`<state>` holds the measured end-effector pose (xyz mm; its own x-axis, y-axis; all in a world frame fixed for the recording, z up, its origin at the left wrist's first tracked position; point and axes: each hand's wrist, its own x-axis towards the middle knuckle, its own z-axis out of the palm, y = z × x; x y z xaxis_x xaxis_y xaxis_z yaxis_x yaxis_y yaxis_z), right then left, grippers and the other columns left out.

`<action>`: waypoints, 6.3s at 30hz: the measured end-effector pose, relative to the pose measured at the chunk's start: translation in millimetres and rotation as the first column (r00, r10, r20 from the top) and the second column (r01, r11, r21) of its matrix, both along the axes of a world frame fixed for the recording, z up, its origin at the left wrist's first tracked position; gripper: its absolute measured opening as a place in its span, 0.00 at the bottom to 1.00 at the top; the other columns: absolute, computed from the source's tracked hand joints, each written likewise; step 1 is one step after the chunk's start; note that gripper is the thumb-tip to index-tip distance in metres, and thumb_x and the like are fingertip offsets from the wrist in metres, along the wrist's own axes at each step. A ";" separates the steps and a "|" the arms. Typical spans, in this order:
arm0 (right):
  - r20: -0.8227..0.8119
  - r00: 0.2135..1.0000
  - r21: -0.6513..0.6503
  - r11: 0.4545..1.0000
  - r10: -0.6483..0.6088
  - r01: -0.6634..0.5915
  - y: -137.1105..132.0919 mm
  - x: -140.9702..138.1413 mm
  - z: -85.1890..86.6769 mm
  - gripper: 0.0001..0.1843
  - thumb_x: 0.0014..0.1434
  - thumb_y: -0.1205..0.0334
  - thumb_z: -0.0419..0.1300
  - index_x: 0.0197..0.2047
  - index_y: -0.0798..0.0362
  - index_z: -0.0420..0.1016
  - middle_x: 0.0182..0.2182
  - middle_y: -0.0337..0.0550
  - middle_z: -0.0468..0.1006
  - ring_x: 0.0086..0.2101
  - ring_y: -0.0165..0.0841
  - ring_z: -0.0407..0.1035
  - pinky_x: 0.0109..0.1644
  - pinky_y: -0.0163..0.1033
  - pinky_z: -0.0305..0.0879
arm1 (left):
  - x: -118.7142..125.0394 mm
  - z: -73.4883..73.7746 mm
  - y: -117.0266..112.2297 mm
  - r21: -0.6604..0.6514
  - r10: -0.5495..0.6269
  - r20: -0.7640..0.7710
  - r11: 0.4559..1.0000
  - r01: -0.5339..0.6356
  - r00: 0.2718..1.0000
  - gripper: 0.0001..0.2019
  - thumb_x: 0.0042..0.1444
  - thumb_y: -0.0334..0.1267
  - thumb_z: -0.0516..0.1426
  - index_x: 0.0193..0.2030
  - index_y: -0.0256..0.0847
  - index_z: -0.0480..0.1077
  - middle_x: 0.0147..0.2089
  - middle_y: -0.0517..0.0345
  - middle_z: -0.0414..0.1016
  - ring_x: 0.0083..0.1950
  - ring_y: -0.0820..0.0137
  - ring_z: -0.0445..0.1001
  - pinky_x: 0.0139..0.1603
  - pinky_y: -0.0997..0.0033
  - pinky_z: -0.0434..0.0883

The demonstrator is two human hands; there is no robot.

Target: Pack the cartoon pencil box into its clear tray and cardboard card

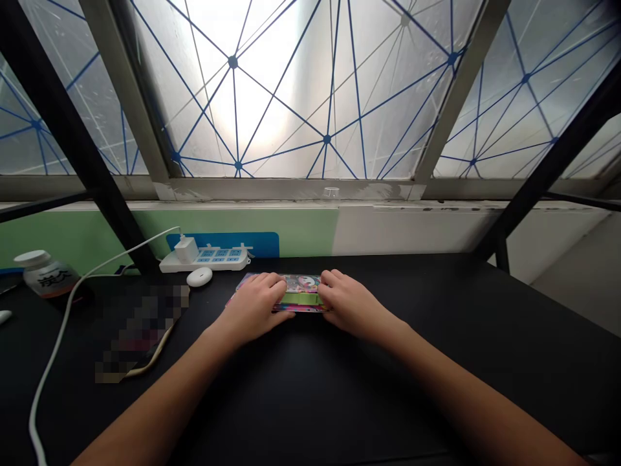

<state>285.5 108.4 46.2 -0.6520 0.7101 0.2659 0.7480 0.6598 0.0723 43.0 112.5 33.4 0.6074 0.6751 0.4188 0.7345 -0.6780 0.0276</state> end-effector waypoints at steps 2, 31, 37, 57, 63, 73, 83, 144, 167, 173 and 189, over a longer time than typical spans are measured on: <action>0.019 0.999 -0.028 0.999 0.031 -0.031 -1.2 0.2 0.9 0.05 0.52 0.70 0.62 0.32 0.51 0.72 0.40 0.49 0.72 0.39 0.41 0.65 0.39 0.43 0.62 | -3.5 0.4 3.3 -0.057 0.010 0.066 0.998 -0.006 0.998 0.15 0.59 0.53 0.62 0.37 0.44 0.67 0.40 0.54 0.75 0.41 0.59 0.74 0.41 0.61 0.71; -0.272 0.956 -0.054 0.993 -0.113 0.102 22.8 20.7 1.7 0.43 0.46 0.38 0.71 0.60 0.49 0.67 0.50 0.52 0.74 0.50 0.50 0.67 0.56 0.53 0.61 | -7.3 2.3 4.9 0.122 0.136 0.154 0.980 -0.155 0.979 0.32 0.61 0.58 0.57 0.67 0.44 0.62 0.66 0.42 0.66 0.67 0.48 0.61 0.69 0.43 0.48; -0.165 0.984 0.138 0.987 -0.062 0.085 7.8 7.6 1.0 0.28 0.53 0.46 0.69 0.53 0.47 0.69 0.45 0.50 0.76 0.46 0.49 0.70 0.61 0.58 0.51 | -13.2 15.1 0.0 0.098 0.133 0.098 0.985 -0.143 0.986 0.23 0.55 0.52 0.66 0.52 0.44 0.69 0.49 0.48 0.77 0.54 0.50 0.72 0.64 0.45 0.58; -0.046 0.995 -0.122 0.988 0.087 -0.092 -8.3 -7.7 -4.5 0.19 0.63 0.58 0.61 0.57 0.50 0.72 0.54 0.51 0.79 0.53 0.48 0.72 0.56 0.53 0.67 | 2.0 7.8 -10.0 -0.066 0.062 -0.134 0.995 -0.071 0.989 0.15 0.54 0.45 0.68 0.45 0.45 0.72 0.46 0.49 0.80 0.48 0.50 0.77 0.47 0.56 0.69; -0.020 0.994 -0.163 0.981 0.105 -0.107 -7.3 -24.7 -31.7 0.41 0.63 0.45 0.62 0.72 0.53 0.56 0.72 0.53 0.53 0.70 0.52 0.46 0.70 0.61 0.48 | -2.1 -10.2 1.1 -0.160 0.102 -0.056 0.981 -0.110 0.993 0.41 0.56 0.64 0.59 0.69 0.43 0.59 0.71 0.40 0.61 0.70 0.46 0.59 0.68 0.39 0.53; -0.023 0.999 -0.483 0.876 -0.034 0.019 7.7 29.5 8.0 0.43 0.56 0.31 0.61 0.68 0.43 0.65 0.68 0.44 0.63 0.67 0.51 0.54 0.68 0.54 0.54 | -19.4 -10.5 14.4 -0.407 0.178 -0.142 0.886 -0.221 0.974 0.53 0.52 0.78 0.46 0.76 0.44 0.47 0.78 0.47 0.41 0.78 0.49 0.40 0.72 0.35 0.41; -0.069 0.995 -0.128 0.990 -0.065 0.056 12.9 4.5 -12.6 0.44 0.62 0.34 0.56 0.72 0.50 0.56 0.72 0.56 0.53 0.68 0.52 0.52 0.68 0.61 0.50 | -21.3 -12.6 12.8 -0.379 0.162 -0.146 0.902 -0.206 0.976 0.48 0.57 0.75 0.42 0.77 0.48 0.44 0.79 0.50 0.32 0.78 0.48 0.33 0.71 0.33 0.42; -0.072 0.993 -0.313 0.947 -0.095 0.068 81.8 10.8 -9.6 0.29 0.56 0.36 0.62 0.53 0.48 0.79 0.48 0.52 0.76 0.50 0.50 0.71 0.52 0.52 0.69 | -25.4 -22.5 30.8 -0.353 0.230 -0.059 0.906 -0.236 0.971 0.36 0.66 0.65 0.37 0.73 0.49 0.56 0.77 0.49 0.48 0.77 0.50 0.42 0.71 0.37 0.45; -0.353 0.935 0.216 0.976 0.045 0.034 -25.3 17.6 -7.6 0.16 0.69 0.62 0.54 0.59 0.51 0.66 0.51 0.54 0.74 0.51 0.46 0.68 0.56 0.53 0.67 | -30.1 31.1 -38.3 0.119 0.173 0.150 0.974 -0.192 0.973 0.14 0.62 0.37 0.61 0.55 0.46 0.72 0.54 0.49 0.73 0.57 0.53 0.67 0.61 0.50 0.65; -0.229 0.964 0.281 0.957 0.137 -0.070 -88.6 33.2 -42.1 0.24 0.66 0.71 0.52 0.63 0.45 0.63 0.48 0.50 0.75 0.48 0.45 0.70 0.53 0.52 0.71 | -35.0 -23.1 -105.3 0.053 0.163 0.274 0.981 -0.184 0.948 0.18 0.59 0.31 0.61 0.56 0.48 0.71 0.57 0.50 0.73 0.59 0.53 0.68 0.60 0.52 0.68; -0.557 0.803 -0.390 0.920 -0.209 -0.031 -81.4 43.2 -33.9 0.30 0.47 0.48 0.74 0.53 0.45 0.78 0.58 0.48 0.75 0.58 0.50 0.68 0.63 0.53 0.62 | -44.0 -41.7 -117.4 -0.540 0.461 0.321 0.807 -0.240 0.827 0.47 0.55 0.55 0.64 0.76 0.51 0.45 0.64 0.44 0.65 0.64 0.48 0.65 0.63 0.50 0.62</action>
<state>328.8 27.0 12.3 -0.3877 0.8779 0.2812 0.6237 0.4744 -0.6212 -1.0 -4.9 -8.3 0.1279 0.9794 0.1564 0.7562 -0.1983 0.6236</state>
